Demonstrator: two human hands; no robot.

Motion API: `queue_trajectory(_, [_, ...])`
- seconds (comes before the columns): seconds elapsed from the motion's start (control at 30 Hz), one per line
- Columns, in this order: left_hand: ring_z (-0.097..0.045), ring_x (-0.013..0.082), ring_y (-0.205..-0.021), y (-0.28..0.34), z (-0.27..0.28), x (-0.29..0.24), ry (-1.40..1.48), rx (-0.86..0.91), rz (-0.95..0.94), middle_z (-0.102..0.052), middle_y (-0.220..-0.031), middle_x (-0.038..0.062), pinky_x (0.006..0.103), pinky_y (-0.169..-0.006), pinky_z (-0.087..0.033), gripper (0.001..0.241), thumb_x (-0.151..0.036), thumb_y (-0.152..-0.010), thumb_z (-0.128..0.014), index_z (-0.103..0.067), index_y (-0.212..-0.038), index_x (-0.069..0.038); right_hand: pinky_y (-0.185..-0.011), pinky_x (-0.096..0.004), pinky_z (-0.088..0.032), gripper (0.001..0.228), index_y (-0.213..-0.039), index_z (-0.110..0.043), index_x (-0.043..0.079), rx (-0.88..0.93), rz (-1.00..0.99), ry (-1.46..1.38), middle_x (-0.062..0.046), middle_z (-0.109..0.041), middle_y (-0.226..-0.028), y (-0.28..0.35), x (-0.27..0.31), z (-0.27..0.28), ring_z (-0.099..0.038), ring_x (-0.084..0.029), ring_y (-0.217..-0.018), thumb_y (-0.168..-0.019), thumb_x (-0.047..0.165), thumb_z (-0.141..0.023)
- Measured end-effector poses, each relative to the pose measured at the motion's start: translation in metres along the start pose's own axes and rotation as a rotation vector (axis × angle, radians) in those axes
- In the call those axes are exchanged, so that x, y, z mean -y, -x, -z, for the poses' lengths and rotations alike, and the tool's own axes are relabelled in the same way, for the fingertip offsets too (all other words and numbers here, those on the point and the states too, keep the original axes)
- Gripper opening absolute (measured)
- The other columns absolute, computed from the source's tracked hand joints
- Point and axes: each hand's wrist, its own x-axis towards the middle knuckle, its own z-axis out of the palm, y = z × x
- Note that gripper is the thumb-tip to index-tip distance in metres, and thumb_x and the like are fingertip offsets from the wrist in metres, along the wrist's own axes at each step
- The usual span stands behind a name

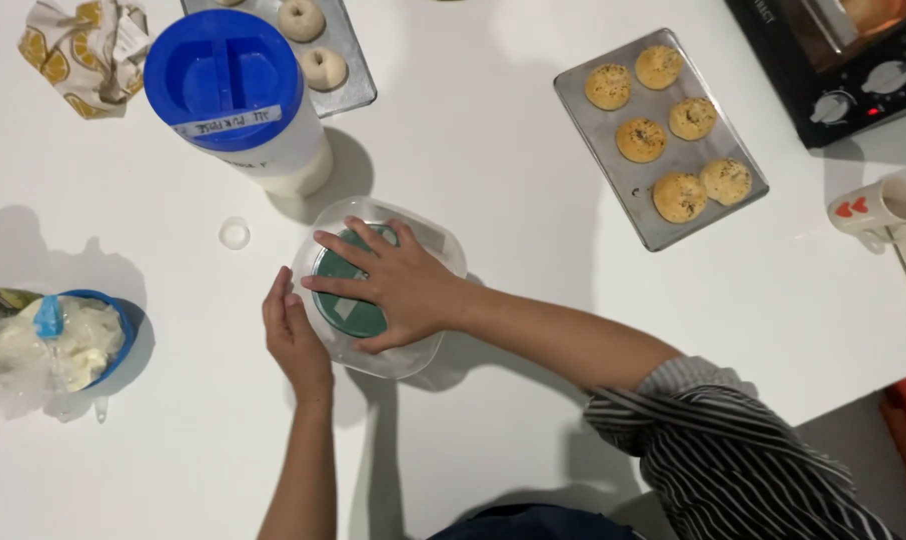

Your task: Cleaning table surfaces with a cloth and checking on bread rolls in the oven.

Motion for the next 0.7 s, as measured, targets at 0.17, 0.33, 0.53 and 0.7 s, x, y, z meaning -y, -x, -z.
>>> queue_trajectory(0.17, [-0.052,0.033,-0.142,-0.028,-0.011,-0.067,-0.252,0.076,-0.313,-0.056,-0.15,0.016,0.044,-0.121,-0.038,0.042,-0.016,-0.107,-0.052,-0.055,-0.147,-0.001,-0.122,-0.061,-0.026,0.063,-0.151,-0.053,0.022,-0.063,0.068,-0.481,-0.013,-0.043,-0.162,-0.024,-0.096,0.014,-0.038,-0.037,-0.151,-0.096,0.051,-0.068])
queue_trajectory(0.33, [-0.048,0.0418,-0.135,-0.03,-0.057,-0.098,-0.845,0.385,-0.461,-0.057,-0.143,0.015,0.0598,-0.112,-0.028,0.055,-0.043,-0.094,-0.062,-0.062,-0.135,-0.008,-0.105,-0.046,-0.049,0.037,-0.134,-0.067,0.012,-0.101,-0.339,-0.243,-0.014,-0.068,-0.135,-0.033,-0.304,-0.038,-0.063,-0.035,-0.123,-0.102,0.031,-0.064])
queue_trajectory(0.53, [-0.053,0.0351,-0.132,-0.05,-0.043,-0.075,-0.795,0.585,-0.432,-0.058,-0.145,0.011,0.0521,-0.109,-0.036,0.057,-0.046,-0.091,-0.059,-0.062,-0.136,-0.011,-0.097,-0.054,-0.047,0.043,-0.139,-0.062,-0.001,-0.225,-0.287,0.256,-0.027,-0.056,-0.147,-0.074,-0.487,-0.121,-0.054,-0.041,-0.123,-0.102,0.019,-0.057])
queue_trajectory(0.7, [-0.063,0.024,-0.121,-0.035,-0.012,-0.02,-0.971,0.746,-0.549,-0.066,-0.138,0.002,0.0414,-0.096,-0.051,0.04,-0.042,-0.095,-0.062,-0.064,-0.128,-0.021,-0.099,-0.051,-0.049,0.031,-0.125,-0.061,-0.001,-0.05,-0.744,-0.068,-0.023,-0.065,-0.125,-0.107,-0.493,-0.174,-0.06,-0.041,-0.116,-0.12,0.027,-0.048])
